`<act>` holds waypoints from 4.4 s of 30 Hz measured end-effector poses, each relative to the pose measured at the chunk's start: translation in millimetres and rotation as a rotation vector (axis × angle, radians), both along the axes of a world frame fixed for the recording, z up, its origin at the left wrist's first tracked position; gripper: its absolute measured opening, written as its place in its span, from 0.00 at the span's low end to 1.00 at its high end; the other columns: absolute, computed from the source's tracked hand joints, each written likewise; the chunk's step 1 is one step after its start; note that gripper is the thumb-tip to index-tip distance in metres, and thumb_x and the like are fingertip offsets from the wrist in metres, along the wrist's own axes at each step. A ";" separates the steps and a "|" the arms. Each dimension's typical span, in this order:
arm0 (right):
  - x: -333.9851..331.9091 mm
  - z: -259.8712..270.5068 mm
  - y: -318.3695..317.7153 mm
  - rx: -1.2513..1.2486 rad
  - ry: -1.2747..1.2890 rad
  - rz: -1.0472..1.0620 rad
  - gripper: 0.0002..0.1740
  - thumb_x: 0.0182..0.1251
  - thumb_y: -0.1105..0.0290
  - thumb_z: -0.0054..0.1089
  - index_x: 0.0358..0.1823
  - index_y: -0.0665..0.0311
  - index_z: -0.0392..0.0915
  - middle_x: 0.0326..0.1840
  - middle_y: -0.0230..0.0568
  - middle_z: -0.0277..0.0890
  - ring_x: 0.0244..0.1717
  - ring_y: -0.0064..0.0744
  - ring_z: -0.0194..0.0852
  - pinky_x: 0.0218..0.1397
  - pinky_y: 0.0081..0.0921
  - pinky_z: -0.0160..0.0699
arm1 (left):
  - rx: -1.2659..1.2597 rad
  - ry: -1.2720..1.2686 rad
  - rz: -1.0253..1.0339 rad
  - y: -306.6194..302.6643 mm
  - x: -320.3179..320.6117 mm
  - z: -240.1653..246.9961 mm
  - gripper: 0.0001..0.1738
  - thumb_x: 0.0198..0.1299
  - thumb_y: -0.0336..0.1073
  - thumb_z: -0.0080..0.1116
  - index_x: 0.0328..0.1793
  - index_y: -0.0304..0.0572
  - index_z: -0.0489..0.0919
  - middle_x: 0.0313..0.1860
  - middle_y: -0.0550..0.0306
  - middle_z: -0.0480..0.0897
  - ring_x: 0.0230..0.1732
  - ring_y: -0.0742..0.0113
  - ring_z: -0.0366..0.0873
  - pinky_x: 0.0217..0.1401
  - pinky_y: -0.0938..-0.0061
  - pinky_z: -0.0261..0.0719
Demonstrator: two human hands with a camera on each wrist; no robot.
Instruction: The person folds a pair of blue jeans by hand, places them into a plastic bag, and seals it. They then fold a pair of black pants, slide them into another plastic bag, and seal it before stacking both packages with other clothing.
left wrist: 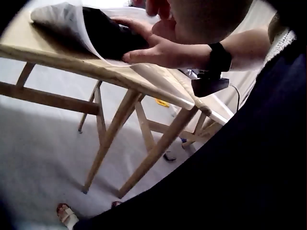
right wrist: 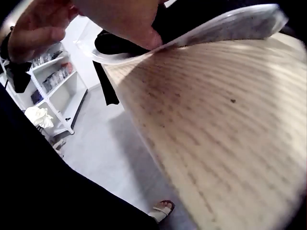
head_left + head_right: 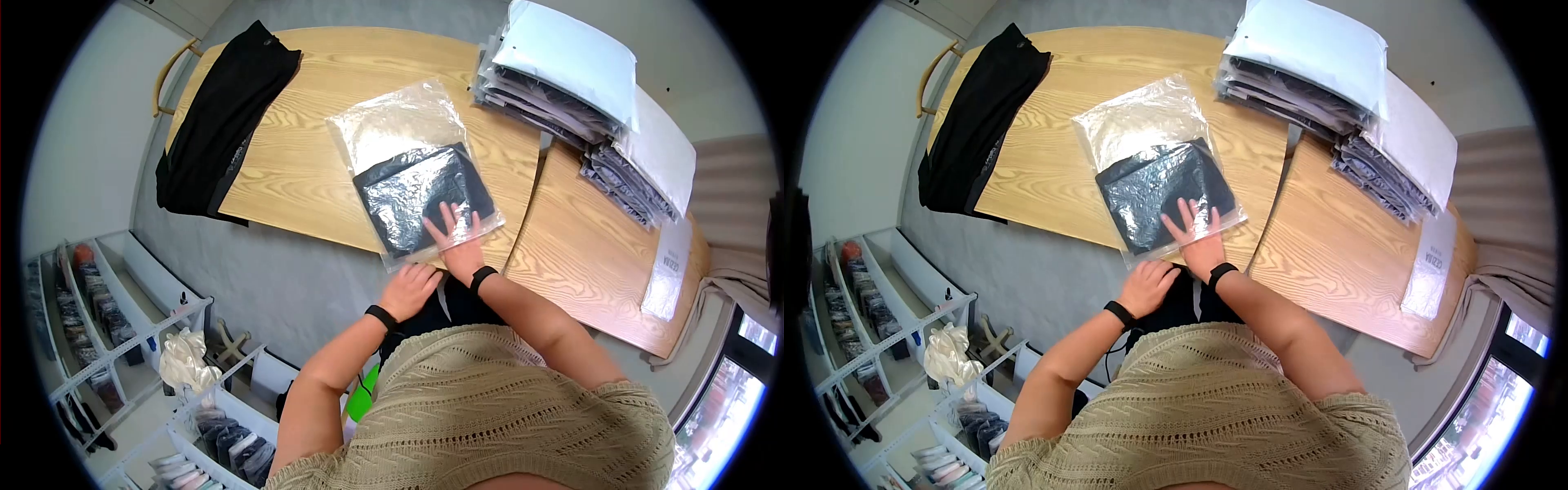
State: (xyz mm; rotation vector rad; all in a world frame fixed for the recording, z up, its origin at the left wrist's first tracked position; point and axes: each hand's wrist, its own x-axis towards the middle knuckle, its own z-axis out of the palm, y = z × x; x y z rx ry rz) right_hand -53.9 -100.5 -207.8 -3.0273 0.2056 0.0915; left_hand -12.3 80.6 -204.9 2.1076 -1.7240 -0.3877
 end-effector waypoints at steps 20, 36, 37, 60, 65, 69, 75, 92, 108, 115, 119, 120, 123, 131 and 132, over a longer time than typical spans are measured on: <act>125.5 -19.2 -21.4 0.066 0.045 -0.169 0.33 0.65 0.71 0.43 0.71 0.31 0.57 0.79 0.43 0.40 0.79 0.42 0.33 0.71 0.66 0.36 | 0.438 -0.275 0.259 -24.4 -19.0 -11.0 0.30 0.60 0.36 0.42 0.69 0.33 0.63 0.70 0.47 0.64 0.68 0.58 0.62 0.67 0.58 0.59; 108.0 6.1 -3.9 0.389 -0.346 0.026 0.32 0.56 0.71 0.57 0.65 0.52 0.66 0.72 0.57 0.54 0.73 0.55 0.49 0.71 0.54 0.47 | 0.206 -0.072 0.294 -21.9 -0.7 -5.8 0.23 0.54 0.31 0.49 0.57 0.31 0.72 0.54 0.44 0.72 0.56 0.50 0.70 0.57 0.62 0.69; 88.8 12.8 -5.8 0.515 -0.306 0.159 0.29 0.56 0.72 0.55 0.63 0.56 0.68 0.69 0.58 0.57 0.70 0.57 0.53 0.69 0.52 0.51 | 0.116 0.091 0.260 -20.3 6.1 6.1 0.22 0.53 0.30 0.52 0.56 0.33 0.73 0.52 0.44 0.73 0.53 0.49 0.71 0.55 0.62 0.70; 19.8 58.6 -140.6 2.008 0.027 -0.816 0.12 0.69 0.66 0.54 0.44 0.68 0.76 0.40 0.41 0.80 0.39 0.30 0.80 0.47 0.26 0.80 | -0.257 1.334 1.047 15.9 142.1 47.0 0.15 0.65 0.42 0.50 0.24 0.47 0.72 0.20 0.67 0.70 0.21 0.79 0.64 0.24 0.82 0.59; 28.5 146.0 -165.2 1.705 -0.347 -0.098 0.13 0.69 0.66 0.54 0.43 0.71 0.75 0.40 0.43 0.80 0.39 0.32 0.81 0.46 0.28 0.81 | -0.622 1.616 0.873 20.1 149.8 163.2 0.13 0.65 0.42 0.53 0.34 0.43 0.78 0.28 0.63 0.79 0.31 0.73 0.76 0.35 0.80 0.73; 25.7 250.7 -155.9 2.278 -0.205 -0.422 0.15 0.69 0.66 0.53 0.45 0.73 0.75 0.40 0.44 0.80 0.35 0.29 0.80 0.34 0.20 0.81 | -0.724 1.817 0.755 3.0 152.9 237.2 0.12 0.68 0.40 0.49 0.38 0.43 0.79 0.38 0.58 0.84 0.41 0.66 0.82 0.45 0.75 0.80; 22.7 240.7 -168.4 2.311 -0.177 -0.481 0.13 0.68 0.65 0.55 0.39 0.71 0.78 0.32 0.40 0.81 0.25 0.29 0.78 0.26 0.18 0.78 | -0.710 2.054 0.695 -9.4 152.5 221.7 0.08 0.65 0.37 0.54 0.36 0.43 0.79 0.35 0.59 0.84 0.37 0.67 0.82 0.43 0.71 0.81; -113.6 17.9 -132.7 1.712 0.472 -0.701 0.18 0.67 0.61 0.56 0.36 0.72 0.81 0.35 0.43 0.83 0.32 0.28 0.81 0.37 0.20 0.80 | 0.193 1.242 0.891 59.9 63.6 4.2 0.15 0.62 0.47 0.57 0.29 0.46 0.80 0.25 0.68 0.78 0.28 0.80 0.71 0.34 0.82 0.67; -39.1 17.0 -141.0 0.046 0.080 0.442 0.39 0.54 0.78 0.54 0.70 0.49 0.58 0.76 0.36 0.49 0.76 0.37 0.46 0.74 0.41 0.50 | 0.117 -0.372 0.028 30.7 77.9 -16.3 0.32 0.57 0.27 0.47 0.71 0.54 0.64 0.74 0.65 0.60 0.73 0.63 0.57 0.69 0.62 0.62; -28.0 -5.3 -148.7 0.042 0.250 0.498 0.37 0.62 0.74 0.47 0.74 0.45 0.51 0.79 0.23 0.43 0.78 0.27 0.40 0.77 0.39 0.46 | 0.174 -0.244 -0.020 24.9 85.9 -33.7 0.31 0.59 0.33 0.51 0.71 0.53 0.63 0.73 0.66 0.62 0.73 0.67 0.57 0.72 0.64 0.59; -31.4 -9.2 -147.7 0.258 0.179 0.411 0.28 0.68 0.70 0.45 0.70 0.49 0.60 0.76 0.28 0.51 0.77 0.31 0.43 0.76 0.39 0.47 | 0.154 -0.141 -0.008 25.5 86.0 -27.8 0.30 0.60 0.35 0.52 0.71 0.52 0.64 0.72 0.66 0.63 0.73 0.66 0.56 0.72 0.64 0.59; -32.3 -8.6 -147.8 0.254 0.174 0.413 0.28 0.68 0.70 0.45 0.70 0.49 0.60 0.76 0.28 0.51 0.77 0.31 0.43 0.76 0.39 0.47 | 0.161 -0.038 0.025 25.6 86.8 -26.2 0.27 0.62 0.36 0.51 0.69 0.50 0.66 0.71 0.64 0.65 0.73 0.64 0.57 0.72 0.64 0.58; -39.3 -17.7 -148.1 0.833 0.048 0.096 0.18 0.71 0.63 0.48 0.60 0.58 0.73 0.64 0.39 0.70 0.69 0.42 0.61 0.72 0.32 0.57 | 0.114 0.236 0.134 27.1 91.4 -25.6 0.21 0.65 0.37 0.49 0.65 0.47 0.71 0.69 0.59 0.68 0.71 0.62 0.61 0.72 0.65 0.59; -33.3 -21.6 -141.6 1.130 -0.016 -0.372 0.18 0.71 0.60 0.50 0.46 0.68 0.79 0.39 0.45 0.82 0.41 0.34 0.79 0.49 0.25 0.75 | -0.015 0.915 0.802 18.0 86.1 -9.4 0.32 0.71 0.52 0.36 0.40 0.32 0.84 0.39 0.49 0.85 0.45 0.63 0.80 0.56 0.71 0.71; -27.7 -8.2 -137.0 0.963 0.117 -0.490 0.18 0.71 0.60 0.50 0.42 0.69 0.81 0.34 0.43 0.82 0.39 0.34 0.79 0.47 0.25 0.75 | 0.001 0.986 0.869 17.7 86.3 -13.7 0.33 0.71 0.53 0.36 0.37 0.30 0.83 0.38 0.48 0.85 0.43 0.63 0.81 0.56 0.70 0.71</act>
